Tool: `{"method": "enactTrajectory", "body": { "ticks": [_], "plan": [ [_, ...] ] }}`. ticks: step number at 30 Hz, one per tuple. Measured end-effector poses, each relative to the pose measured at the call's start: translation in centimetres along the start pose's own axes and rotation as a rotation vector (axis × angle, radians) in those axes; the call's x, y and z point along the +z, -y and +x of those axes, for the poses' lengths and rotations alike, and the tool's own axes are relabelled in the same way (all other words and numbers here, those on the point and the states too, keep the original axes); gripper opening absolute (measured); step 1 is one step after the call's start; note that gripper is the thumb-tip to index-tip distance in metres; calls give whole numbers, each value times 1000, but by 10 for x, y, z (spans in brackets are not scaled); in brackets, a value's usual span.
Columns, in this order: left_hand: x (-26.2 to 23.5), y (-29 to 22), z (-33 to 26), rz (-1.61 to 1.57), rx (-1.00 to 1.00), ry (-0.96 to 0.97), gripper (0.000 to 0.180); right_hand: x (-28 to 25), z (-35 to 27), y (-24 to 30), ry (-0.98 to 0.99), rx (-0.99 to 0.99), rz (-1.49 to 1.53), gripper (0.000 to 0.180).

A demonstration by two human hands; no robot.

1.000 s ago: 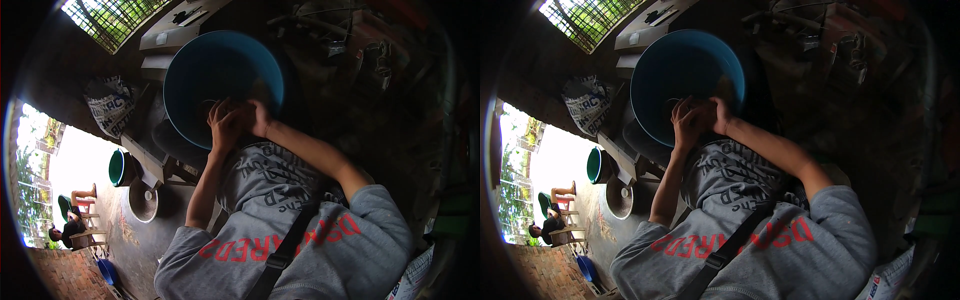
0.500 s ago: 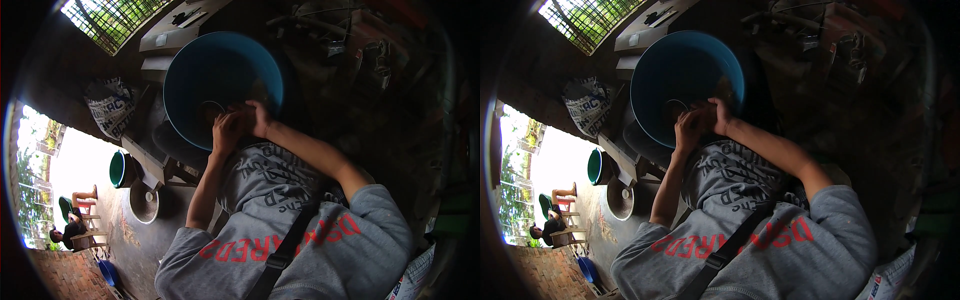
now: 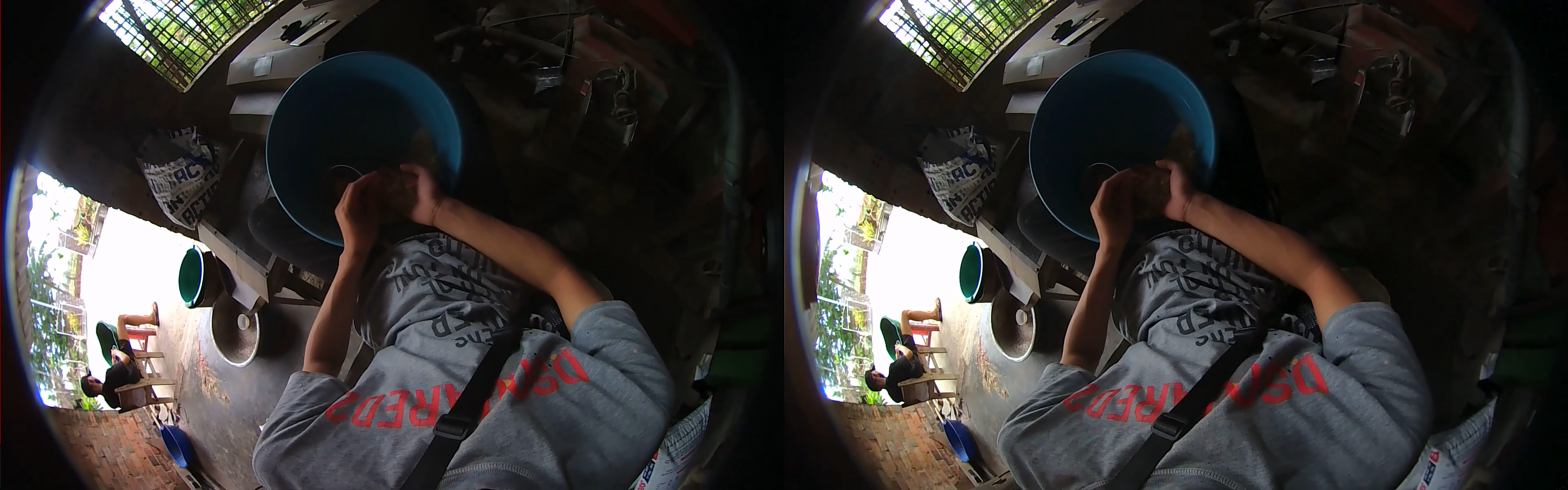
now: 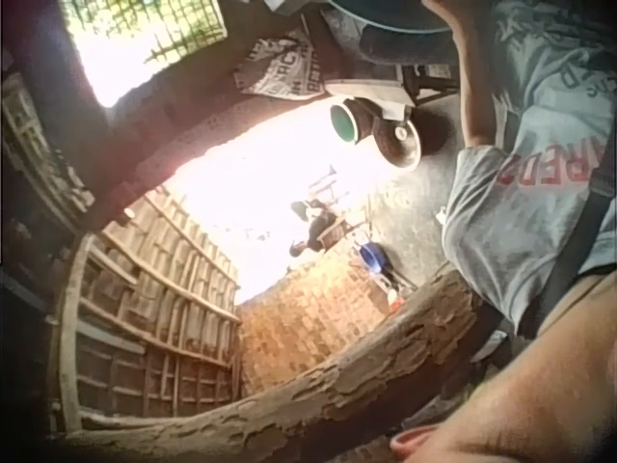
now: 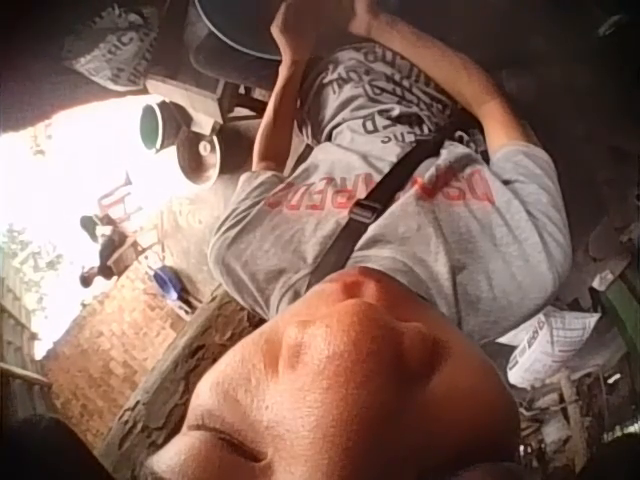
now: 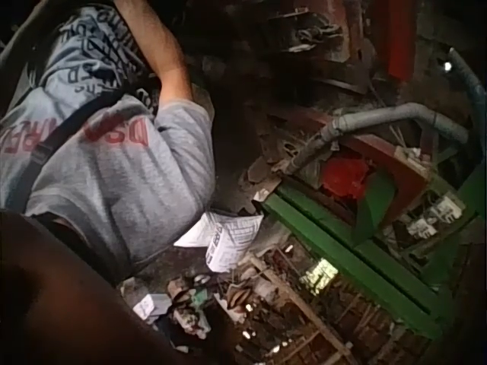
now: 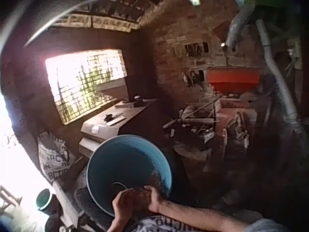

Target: Sorting through grains in a bowl to remove impurities or separate different types by hand.

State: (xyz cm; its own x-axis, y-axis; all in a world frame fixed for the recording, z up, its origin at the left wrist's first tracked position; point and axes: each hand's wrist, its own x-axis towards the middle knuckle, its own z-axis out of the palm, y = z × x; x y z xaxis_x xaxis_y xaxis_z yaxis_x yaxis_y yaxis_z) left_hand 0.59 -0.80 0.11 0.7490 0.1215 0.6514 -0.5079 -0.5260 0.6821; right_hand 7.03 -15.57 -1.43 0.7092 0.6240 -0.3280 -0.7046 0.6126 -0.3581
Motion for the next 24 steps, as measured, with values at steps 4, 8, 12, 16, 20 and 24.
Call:
{"method": "enactTrajectory", "body": {
  "ticks": [4,8,12,16,20,24],
  "plan": [
    [-4,14,-2,52,-71,-85,20,-1,3,0,96,8,108,49],
    [-6,24,-3,-250,-311,-290,21,5,2,-2,31,-11,184,48],
    [-5,13,2,-195,-355,-439,27,3,1,1,49,-22,184,48],
    [-8,15,0,-200,-312,-524,27,10,-3,-1,3,-39,150,48],
    [-7,16,-2,-269,-307,-474,27,8,-3,-1,7,-45,159,49],
    [-6,11,-2,-174,-184,-81,18,5,-4,-1,20,-24,186,53]
  ]
}}
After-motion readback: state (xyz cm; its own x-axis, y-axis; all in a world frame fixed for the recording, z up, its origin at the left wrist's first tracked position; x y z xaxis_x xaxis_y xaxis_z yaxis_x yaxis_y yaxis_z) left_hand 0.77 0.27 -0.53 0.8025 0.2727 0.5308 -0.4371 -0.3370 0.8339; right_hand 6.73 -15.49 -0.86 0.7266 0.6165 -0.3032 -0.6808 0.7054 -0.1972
